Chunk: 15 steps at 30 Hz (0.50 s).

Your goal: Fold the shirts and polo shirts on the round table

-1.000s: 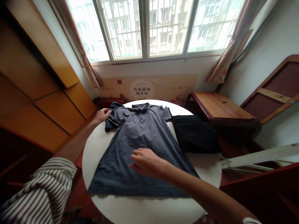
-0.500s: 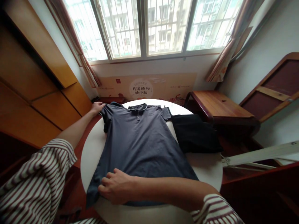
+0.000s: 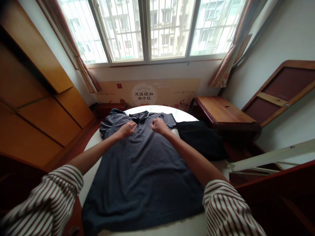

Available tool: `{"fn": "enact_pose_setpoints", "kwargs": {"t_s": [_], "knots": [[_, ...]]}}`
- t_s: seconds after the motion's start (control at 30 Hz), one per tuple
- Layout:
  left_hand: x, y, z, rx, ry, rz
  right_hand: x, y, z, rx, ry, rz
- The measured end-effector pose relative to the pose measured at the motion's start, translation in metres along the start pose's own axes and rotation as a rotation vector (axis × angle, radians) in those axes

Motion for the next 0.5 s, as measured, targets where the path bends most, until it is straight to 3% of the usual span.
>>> {"fn": "enact_pose_setpoints", "kwargs": {"t_s": [0.1,0.2,0.37,0.5], "knots": [[0.018,-0.039,0.005,-0.038,0.036,-0.003,0.080,0.038,-0.043,0.098,-0.261,0.027],[0.014,-0.060,0.006,-0.081,0.095,-0.038,0.130,0.044,-0.057,0.098,-0.436,0.002],[0.012,-0.059,0.007,-0.057,0.090,-0.067,0.162,0.019,-0.067,0.027,-0.581,-0.120],[0.013,-0.057,0.008,-0.043,0.096,-0.062,0.167,0.023,-0.072,0.092,-0.557,-0.237]]}}
Point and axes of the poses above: each hand's wrist, its own z-axis away from the middle knuckle, its own y-axis out of the back of the hand, x = y × z, the point moved 9 cm from there along -z, towards the middle knuckle, and after that the axes turned 3 degrees about -z, right-handed, at the moved point
